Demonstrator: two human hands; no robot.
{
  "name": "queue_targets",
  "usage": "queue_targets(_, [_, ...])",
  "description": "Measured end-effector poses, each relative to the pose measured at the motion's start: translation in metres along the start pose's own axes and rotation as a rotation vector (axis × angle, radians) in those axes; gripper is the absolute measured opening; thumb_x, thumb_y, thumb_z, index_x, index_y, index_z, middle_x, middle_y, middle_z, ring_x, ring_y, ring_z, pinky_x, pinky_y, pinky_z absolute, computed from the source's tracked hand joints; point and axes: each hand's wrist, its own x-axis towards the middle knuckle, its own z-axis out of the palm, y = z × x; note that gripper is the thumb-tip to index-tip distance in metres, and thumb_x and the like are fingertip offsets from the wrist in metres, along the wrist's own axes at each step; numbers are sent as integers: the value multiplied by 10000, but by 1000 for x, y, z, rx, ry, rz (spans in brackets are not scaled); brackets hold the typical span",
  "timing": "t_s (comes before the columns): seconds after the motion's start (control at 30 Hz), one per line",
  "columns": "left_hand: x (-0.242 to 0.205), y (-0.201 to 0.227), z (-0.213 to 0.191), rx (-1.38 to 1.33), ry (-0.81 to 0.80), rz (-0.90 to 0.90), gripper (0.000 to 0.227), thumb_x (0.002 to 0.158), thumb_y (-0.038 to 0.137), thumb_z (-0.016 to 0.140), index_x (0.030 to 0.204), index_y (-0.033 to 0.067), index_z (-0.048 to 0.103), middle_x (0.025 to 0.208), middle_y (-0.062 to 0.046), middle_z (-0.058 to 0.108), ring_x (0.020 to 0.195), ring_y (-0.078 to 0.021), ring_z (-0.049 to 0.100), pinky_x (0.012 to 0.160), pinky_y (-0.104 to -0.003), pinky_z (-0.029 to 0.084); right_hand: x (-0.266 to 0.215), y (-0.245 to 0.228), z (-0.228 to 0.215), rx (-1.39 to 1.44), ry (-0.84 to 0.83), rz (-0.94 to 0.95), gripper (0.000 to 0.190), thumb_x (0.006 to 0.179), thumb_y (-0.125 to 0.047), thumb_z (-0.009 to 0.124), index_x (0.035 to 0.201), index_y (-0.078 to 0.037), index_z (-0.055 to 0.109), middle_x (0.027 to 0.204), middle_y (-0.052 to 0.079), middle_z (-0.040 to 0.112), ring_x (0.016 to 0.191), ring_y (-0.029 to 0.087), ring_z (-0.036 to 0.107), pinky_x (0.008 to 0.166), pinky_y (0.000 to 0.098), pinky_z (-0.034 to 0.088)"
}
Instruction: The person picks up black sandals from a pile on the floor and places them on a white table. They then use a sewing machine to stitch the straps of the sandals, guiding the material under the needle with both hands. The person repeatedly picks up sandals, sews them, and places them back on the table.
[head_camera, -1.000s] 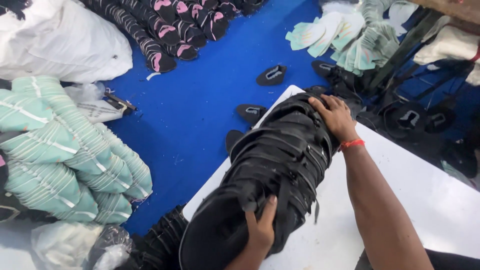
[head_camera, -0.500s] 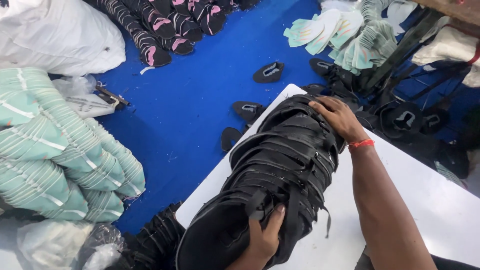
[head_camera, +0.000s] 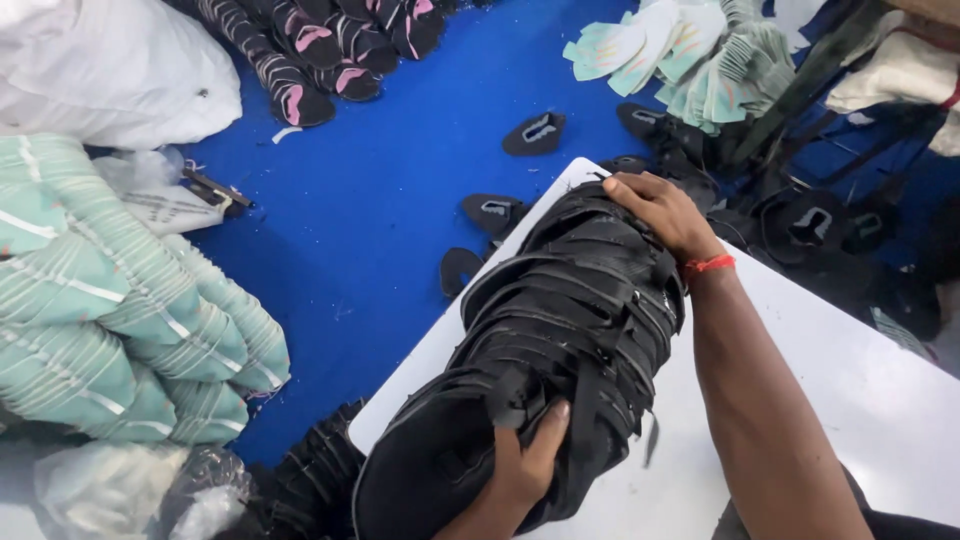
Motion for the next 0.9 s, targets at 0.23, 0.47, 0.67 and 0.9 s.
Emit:
queue_targets(0.23, [3,-14,10,254,81,277,468,990,66,681,1400,-74,504,1376,-178,612,1268,-274,580,1104,-391,445,-6,3,16,-18,367,597,503,1069,-489,636,1024,-3,757,835,205,693,807,348,658,747,411,501])
queue_targets(0.47, [6,-8,16,279,184,201,502,955,145,706,1380,-60,534,1386,-182,608,1274,-301,563,1095,-397,421,-79,9,35,159,592,488,519,1093,-468,520,1208,3,705,1036,217,735,974,297,693,856,370,511])
queue_targets(0.67, [13,9,23,257,187,346,484,945,155,713,1343,-73,561,1341,-214,640,1241,-333,597,1079,-403,443,-201,-163,39,76,490,399,457,992,-312,631,1338,-14,627,1199,226,710,1075,333,689,869,373,529])
queue_targets(0.9, [-12,54,38,262,88,430,399,960,170,674,1258,-87,606,1237,-221,690,1159,-343,646,1016,-411,475,-455,-216,61,-50,121,788,290,813,-325,805,1035,-138,803,740,68,790,571,151,735,558,294,563])
